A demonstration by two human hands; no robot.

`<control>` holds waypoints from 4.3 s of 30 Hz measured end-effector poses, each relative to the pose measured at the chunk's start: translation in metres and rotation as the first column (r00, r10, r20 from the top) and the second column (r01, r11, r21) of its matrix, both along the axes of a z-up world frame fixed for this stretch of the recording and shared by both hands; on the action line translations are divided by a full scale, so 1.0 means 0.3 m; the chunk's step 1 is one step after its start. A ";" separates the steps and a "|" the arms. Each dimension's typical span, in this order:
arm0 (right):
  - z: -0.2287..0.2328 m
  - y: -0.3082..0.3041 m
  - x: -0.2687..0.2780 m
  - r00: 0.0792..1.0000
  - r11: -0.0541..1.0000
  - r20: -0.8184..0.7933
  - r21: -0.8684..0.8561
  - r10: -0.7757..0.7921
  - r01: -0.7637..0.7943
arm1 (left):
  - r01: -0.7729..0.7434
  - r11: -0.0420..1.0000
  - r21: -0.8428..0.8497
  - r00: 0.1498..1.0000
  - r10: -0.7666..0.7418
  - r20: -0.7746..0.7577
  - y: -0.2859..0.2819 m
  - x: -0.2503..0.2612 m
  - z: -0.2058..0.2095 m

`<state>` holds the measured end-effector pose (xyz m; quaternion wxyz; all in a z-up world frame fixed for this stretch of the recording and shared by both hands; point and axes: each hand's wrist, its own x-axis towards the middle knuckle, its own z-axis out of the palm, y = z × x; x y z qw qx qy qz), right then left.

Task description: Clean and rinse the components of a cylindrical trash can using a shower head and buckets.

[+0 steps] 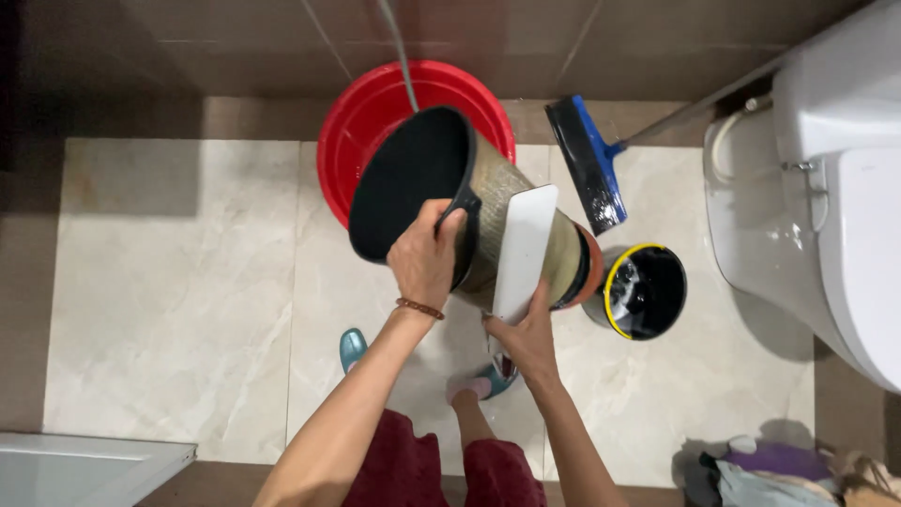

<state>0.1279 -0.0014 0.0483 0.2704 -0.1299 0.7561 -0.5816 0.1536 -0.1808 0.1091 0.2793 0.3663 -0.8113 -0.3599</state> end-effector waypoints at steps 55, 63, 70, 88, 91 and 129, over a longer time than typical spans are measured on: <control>-0.249 -1.440 0.337 0.989 0.919 0.061 0.367 0.134 -0.147 | -0.238 0.713 0.660 0.943 0.332 -0.018 -1.708 0.751 -0.888; -0.286 -1.371 0.294 0.975 0.941 0.153 0.274 0.160 -0.197 | -0.384 0.495 0.780 0.873 0.470 0.131 -1.580 0.937 -0.930; -0.297 -1.253 0.247 0.937 0.830 0.057 0.447 0.345 -0.333 | -0.201 0.505 0.840 0.874 0.480 -0.080 -1.397 0.960 -0.615; -0.188 -1.078 0.133 0.919 0.894 0.150 0.219 0.364 -0.390 | -0.195 0.593 0.781 0.933 0.358 -0.040 -1.304 0.896 -0.281; -0.185 -1.053 0.107 0.925 0.902 0.156 0.216 0.347 -0.375 | 0.190 0.585 0.788 0.870 0.271 -0.411 -1.285 0.912 -0.270; 0.253 -0.659 -0.176 0.972 0.989 -0.227 0.120 -0.059 0.088 | 0.293 0.633 0.717 0.920 0.017 -0.391 -0.732 0.303 0.121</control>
